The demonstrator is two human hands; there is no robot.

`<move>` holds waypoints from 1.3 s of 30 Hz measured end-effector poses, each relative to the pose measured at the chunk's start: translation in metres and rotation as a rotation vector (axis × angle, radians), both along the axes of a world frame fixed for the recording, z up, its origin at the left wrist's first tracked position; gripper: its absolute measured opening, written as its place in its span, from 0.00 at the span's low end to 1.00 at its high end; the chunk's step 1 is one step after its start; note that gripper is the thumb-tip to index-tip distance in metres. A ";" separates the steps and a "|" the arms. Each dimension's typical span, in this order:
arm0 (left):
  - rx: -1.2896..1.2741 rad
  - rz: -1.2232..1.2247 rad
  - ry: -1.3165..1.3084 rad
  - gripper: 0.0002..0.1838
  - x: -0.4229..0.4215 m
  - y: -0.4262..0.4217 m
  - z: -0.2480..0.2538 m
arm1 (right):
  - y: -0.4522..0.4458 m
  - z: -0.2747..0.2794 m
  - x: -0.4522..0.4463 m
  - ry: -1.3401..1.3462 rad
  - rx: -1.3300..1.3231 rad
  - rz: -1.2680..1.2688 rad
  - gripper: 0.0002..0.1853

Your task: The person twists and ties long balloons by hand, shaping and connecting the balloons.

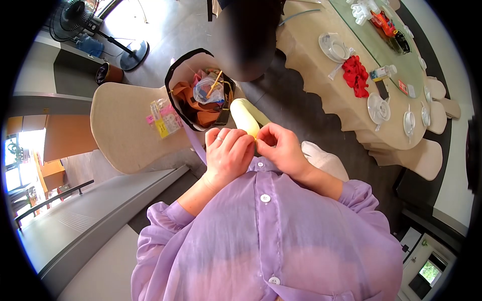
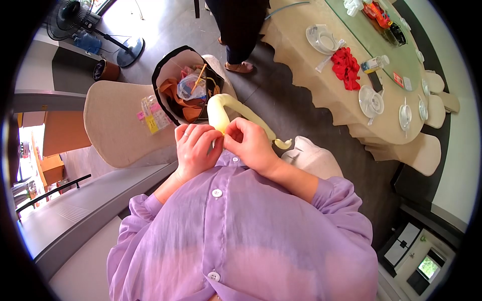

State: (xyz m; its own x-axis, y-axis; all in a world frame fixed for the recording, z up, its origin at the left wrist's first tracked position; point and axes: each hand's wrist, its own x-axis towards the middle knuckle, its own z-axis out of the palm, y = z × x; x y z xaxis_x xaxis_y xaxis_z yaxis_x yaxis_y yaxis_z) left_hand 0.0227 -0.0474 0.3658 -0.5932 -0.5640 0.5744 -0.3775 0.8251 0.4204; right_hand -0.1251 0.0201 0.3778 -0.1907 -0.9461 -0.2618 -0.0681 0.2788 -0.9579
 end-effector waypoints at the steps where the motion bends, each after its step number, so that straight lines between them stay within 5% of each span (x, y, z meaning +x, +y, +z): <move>1: 0.003 -0.010 0.005 0.11 0.000 0.000 0.000 | 0.000 0.000 0.000 0.022 -0.018 -0.002 0.07; 17: 0.249 -0.197 0.174 0.12 0.001 -0.010 0.005 | 0.001 0.014 -0.005 -0.184 0.007 0.065 0.03; 22: 0.702 -0.149 0.144 0.11 0.002 -0.006 -0.007 | 0.002 0.002 -0.006 -0.169 0.003 0.019 0.05; 28: 0.210 -0.136 0.001 0.10 -0.008 -0.012 0.002 | -0.002 -0.005 -0.006 0.086 -0.054 -0.006 0.07; 39: 0.097 -0.113 -0.080 0.10 -0.010 -0.012 0.004 | -0.003 0.003 -0.004 0.182 -0.108 -0.017 0.07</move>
State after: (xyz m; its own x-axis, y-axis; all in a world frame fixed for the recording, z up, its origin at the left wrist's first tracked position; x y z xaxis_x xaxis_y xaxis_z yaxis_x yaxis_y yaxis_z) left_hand 0.0126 -0.0599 0.3699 -0.6978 -0.5418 0.4686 -0.3199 0.8210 0.4728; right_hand -0.1286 0.0167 0.3805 -0.2420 -0.9630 -0.1188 -0.2384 0.1777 -0.9548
